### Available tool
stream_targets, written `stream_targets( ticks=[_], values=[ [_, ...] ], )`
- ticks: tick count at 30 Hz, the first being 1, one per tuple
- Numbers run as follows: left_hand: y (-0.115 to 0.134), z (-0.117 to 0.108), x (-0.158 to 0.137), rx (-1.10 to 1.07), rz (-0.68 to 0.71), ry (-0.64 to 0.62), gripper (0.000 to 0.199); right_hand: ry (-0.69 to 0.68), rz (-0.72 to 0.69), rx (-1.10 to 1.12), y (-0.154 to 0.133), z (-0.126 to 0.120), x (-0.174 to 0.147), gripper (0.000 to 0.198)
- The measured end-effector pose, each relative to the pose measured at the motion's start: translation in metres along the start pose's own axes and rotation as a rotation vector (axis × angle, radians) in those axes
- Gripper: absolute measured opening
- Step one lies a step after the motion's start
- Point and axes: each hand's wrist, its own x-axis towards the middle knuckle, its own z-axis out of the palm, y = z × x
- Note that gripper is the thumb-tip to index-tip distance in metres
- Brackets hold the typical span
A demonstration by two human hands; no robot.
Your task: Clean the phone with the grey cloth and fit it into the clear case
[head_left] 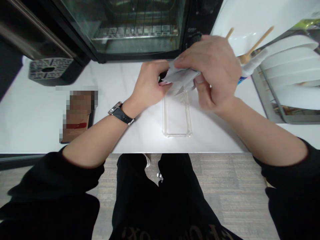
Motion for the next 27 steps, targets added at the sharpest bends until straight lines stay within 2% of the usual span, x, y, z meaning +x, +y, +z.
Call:
stream_targets(
  ticks=[3, 11, 13, 16, 22, 27],
  values=[
    [0.010, 0.000, 0.002, -0.052, 0.028, 0.091, 0.029, 0.021, 0.060, 0.004, 0.003, -0.003, -0.002, 0.049],
    [0.022, -0.008, -0.002, -0.045, -0.012, 0.039, 0.031, 0.059, 0.341, 0.105, 0.010, -0.013, -0.010, 0.054],
    [0.022, -0.009, -0.002, -0.039, -0.025, 0.034, 0.029, 0.046, 0.368, 0.094, 0.009, -0.013, -0.010, 0.055],
    [0.018, -0.007, -0.001, -0.039, -0.013, 0.053, 0.024, 0.018, 0.346, 0.019, 0.007, -0.012, -0.008, 0.052],
    [0.009, 0.001, 0.002, -0.036, 0.018, 0.088, 0.030, 0.022, 0.059, 0.009, 0.001, -0.006, 0.002, 0.048],
    [0.004, 0.000, 0.001, 0.006, 0.016, 0.053, 0.027, -0.031, 0.048, 0.065, -0.002, -0.003, 0.002, 0.047]
  ],
)
